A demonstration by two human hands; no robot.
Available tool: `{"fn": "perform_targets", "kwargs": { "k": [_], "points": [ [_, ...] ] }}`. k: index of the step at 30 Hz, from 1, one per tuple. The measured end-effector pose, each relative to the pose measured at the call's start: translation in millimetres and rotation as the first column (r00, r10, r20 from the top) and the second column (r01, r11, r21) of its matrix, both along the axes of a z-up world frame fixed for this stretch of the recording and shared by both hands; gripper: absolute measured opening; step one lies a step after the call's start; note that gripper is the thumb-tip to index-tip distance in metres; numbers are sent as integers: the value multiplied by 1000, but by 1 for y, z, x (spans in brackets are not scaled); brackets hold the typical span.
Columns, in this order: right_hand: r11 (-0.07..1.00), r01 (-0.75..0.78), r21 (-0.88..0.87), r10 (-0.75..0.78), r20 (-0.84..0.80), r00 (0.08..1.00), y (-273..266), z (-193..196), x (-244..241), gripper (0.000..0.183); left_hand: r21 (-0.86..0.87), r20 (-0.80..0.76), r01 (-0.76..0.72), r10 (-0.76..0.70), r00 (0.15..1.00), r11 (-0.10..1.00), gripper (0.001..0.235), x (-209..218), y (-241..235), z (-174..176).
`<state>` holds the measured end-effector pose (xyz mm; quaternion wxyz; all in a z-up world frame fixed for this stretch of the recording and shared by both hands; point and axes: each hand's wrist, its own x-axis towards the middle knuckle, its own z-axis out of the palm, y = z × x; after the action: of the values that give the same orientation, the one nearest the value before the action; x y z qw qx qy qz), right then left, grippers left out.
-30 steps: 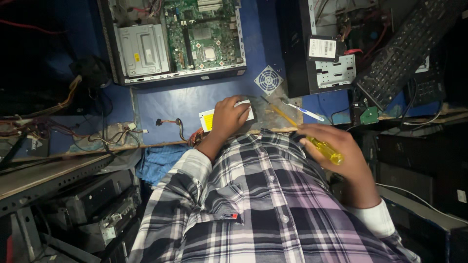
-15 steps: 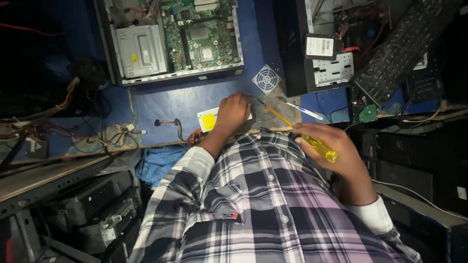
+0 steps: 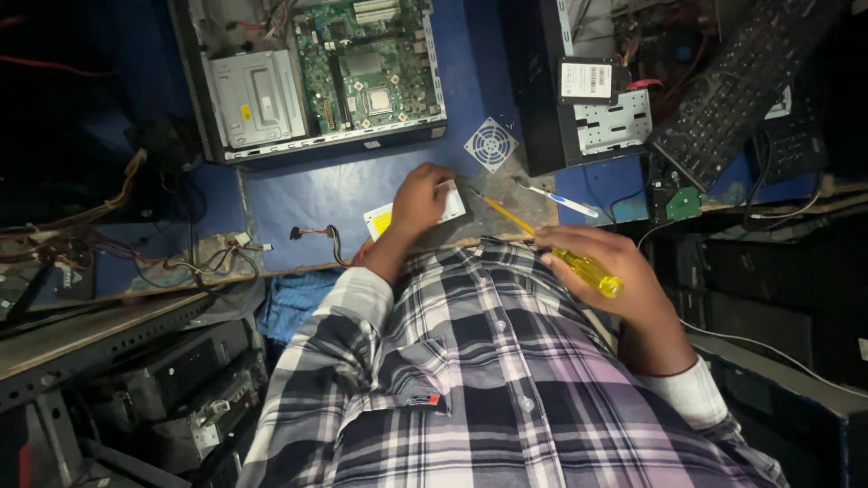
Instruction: The person uses a screwdriver to remove screws from a computer power supply unit, then inspects the unit by turning it over and examining its internal components.
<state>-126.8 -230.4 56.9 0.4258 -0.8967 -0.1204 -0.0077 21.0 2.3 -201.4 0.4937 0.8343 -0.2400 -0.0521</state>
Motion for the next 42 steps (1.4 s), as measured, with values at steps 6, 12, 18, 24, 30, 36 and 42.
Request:
{"fn": "perform_targets", "kwargs": {
  "k": [6,12,18,24,30,36,42],
  "points": [
    [1000,-17,25,18,-37,999,1,-5,-4,26,-123,-82,-97,88,993,988,17,0,8,-5],
    [996,-59,68,60,-18,998,0,-15,-6,30,-105,-69,-46,39,997,993,19,-6,11,5],
    [997,-51,54,52,-11,999,-1,-21,-8,29,-24,-84,-47,44,995,999,20,-3,10,12],
    [997,-55,50,56,-13,998,-3,-24,-7,30,-34,-53,-61,59,997,998,20,-5,9,13],
    [991,-133,-5,132,-56,990,-3,-15,-7,31,-44,1,32,-32,999,999,34,-5,12,29],
    [971,-238,-6,237,-45,970,10,-3,2,35,-114,38,162,-159,987,980,37,-6,17,45],
    [969,-248,-16,242,-167,956,18,3,19,34,-110,-37,167,-172,984,980,23,-4,15,43]
  ]
}}
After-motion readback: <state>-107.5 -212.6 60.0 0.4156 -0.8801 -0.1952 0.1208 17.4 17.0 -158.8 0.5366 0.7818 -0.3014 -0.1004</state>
